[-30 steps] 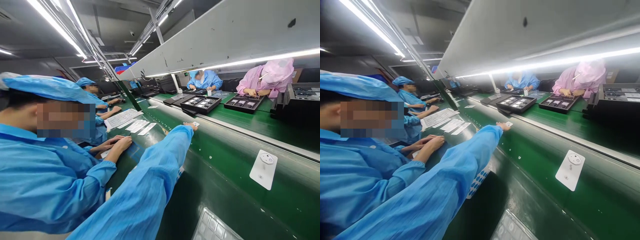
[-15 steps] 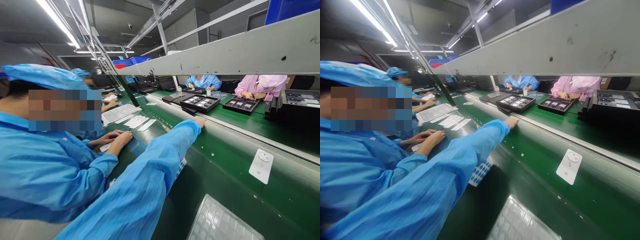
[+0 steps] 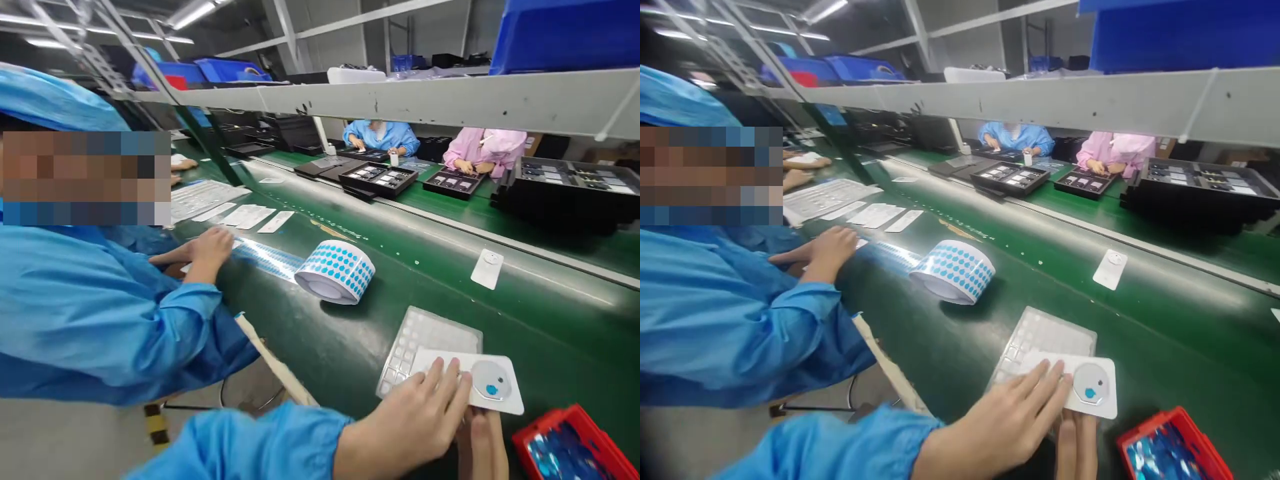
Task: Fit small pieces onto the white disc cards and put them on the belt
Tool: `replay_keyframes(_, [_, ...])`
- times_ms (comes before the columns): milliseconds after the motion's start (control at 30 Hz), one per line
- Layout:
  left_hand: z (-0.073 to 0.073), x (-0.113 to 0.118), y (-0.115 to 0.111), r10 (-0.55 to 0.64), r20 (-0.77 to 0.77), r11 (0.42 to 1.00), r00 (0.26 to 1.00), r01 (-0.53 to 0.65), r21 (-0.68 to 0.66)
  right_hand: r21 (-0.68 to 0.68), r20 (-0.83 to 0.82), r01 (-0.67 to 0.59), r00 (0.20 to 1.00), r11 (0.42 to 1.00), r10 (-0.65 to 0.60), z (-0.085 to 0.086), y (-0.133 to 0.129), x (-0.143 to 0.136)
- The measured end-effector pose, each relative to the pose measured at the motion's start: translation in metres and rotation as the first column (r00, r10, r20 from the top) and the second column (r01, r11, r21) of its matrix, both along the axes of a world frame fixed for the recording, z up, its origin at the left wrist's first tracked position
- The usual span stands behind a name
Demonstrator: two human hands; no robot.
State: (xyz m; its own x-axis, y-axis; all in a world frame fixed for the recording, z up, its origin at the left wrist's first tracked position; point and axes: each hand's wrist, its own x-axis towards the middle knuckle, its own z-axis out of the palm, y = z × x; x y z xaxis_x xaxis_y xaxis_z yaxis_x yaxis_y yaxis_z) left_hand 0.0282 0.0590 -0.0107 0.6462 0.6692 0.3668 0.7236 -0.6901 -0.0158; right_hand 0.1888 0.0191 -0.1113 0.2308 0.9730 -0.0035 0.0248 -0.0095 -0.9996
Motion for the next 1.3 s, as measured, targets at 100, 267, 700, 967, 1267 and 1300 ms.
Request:
replay_keyframes(100, [-0.020, -0.014, -0.033, 0.067, 0.313, 0.997, 0.947, -0.054, -0.049, -0.078, 0.042, 0.126, 0.992, 0.989, -0.123, 0.003, -0.007, 0.004])
replay_keyframes(267, [-0.011, -0.036, -0.036, 0.533, 0.647, 0.763, 0.546, 0.021, -0.646, -0.129, -0.088, -0.341, 0.939, 0.931, 0.332, 0.040, -0.009, -0.005])
replay_keyframes(700, [-0.023, -0.032, -0.051, 0.728, 0.585, 0.539, 0.358, 0.228, -0.811, 0.447, 0.742, -0.395, 0.665, 0.803, -0.086, 0.071, -0.001, -0.007])
replay_keyframes(967, [-0.018, -0.033, -0.057, 0.694, 0.596, 0.582, 0.404, 0.171, -0.795, 0.377, 0.783, -0.498, 0.622, 0.781, 0.019, 0.075, 0.004, -0.001])
replay_keyframes(1267, [-0.016, -0.030, -0.061, 0.691, 0.627, 0.606, 0.360, 0.184, -0.774, 0.548, 0.815, -0.525, 0.512, 0.651, -0.274, 0.068, 0.004, -0.003])
replay_keyframes(1300, [-0.017, -0.030, -0.061, 0.692, 0.628, 0.607, 0.355, 0.184, -0.773, 0.561, 0.809, -0.527, 0.511, 0.638, -0.290, 0.067, 0.003, -0.003])
